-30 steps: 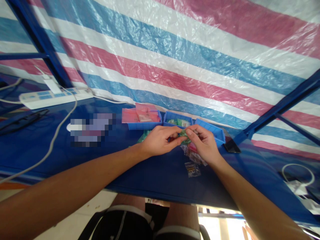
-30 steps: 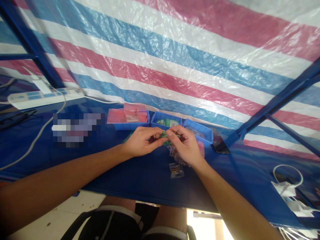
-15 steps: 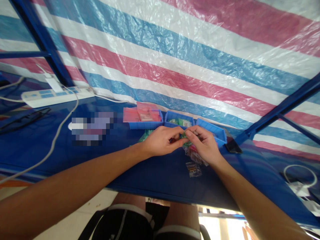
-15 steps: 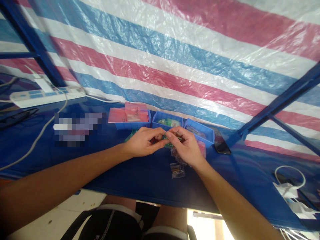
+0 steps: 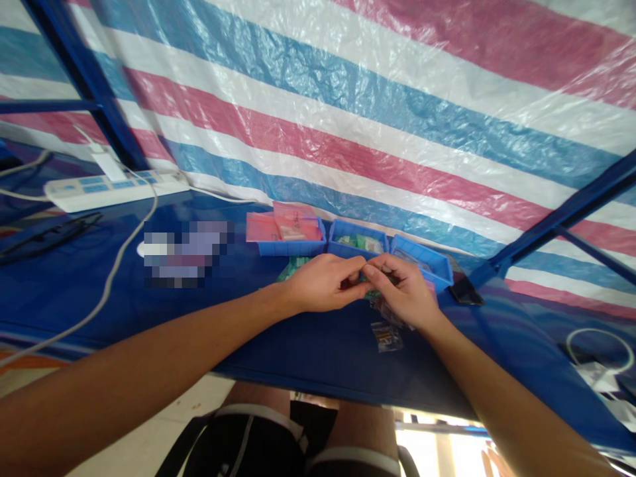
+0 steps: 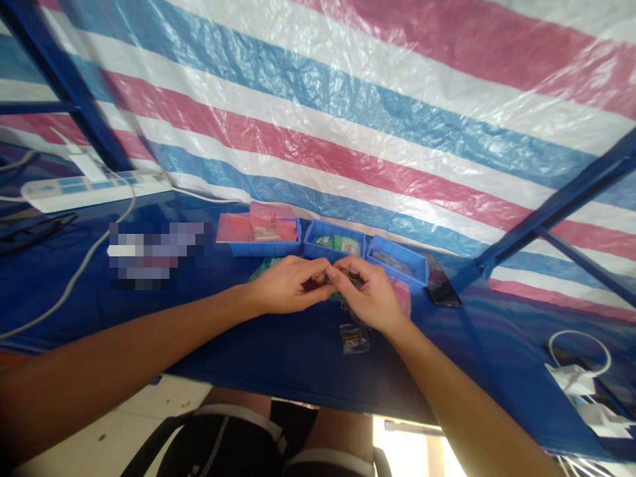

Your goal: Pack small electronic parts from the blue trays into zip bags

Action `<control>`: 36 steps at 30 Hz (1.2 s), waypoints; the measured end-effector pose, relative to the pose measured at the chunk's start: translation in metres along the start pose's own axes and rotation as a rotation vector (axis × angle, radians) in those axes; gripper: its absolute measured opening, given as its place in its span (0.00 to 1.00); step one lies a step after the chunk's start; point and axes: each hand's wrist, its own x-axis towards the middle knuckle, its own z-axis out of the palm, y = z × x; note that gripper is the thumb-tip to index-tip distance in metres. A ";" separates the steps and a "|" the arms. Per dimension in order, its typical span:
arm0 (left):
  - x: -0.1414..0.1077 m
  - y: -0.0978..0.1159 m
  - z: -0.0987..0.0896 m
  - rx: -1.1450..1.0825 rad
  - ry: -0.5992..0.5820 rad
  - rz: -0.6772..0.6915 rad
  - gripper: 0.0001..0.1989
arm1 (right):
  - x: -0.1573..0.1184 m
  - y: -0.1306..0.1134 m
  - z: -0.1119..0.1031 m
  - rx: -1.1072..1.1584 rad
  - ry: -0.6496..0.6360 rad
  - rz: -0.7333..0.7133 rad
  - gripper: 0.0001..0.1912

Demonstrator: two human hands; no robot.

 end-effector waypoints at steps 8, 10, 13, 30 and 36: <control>-0.001 0.000 -0.001 0.007 -0.090 -0.031 0.09 | -0.002 0.000 -0.003 -0.266 -0.036 -0.121 0.16; -0.002 0.000 0.000 0.014 -0.079 -0.025 0.09 | -0.001 0.002 -0.003 -0.241 -0.037 -0.110 0.16; -0.002 -0.002 0.000 0.044 -0.048 -0.011 0.08 | 0.000 0.004 -0.003 -0.203 -0.029 -0.086 0.16; 0.005 -0.014 -0.003 -0.089 0.230 -0.041 0.21 | 0.010 0.014 -0.006 0.393 0.110 0.145 0.25; 0.007 -0.017 -0.002 0.011 0.269 0.195 0.17 | 0.012 0.016 -0.007 0.598 0.108 0.269 0.20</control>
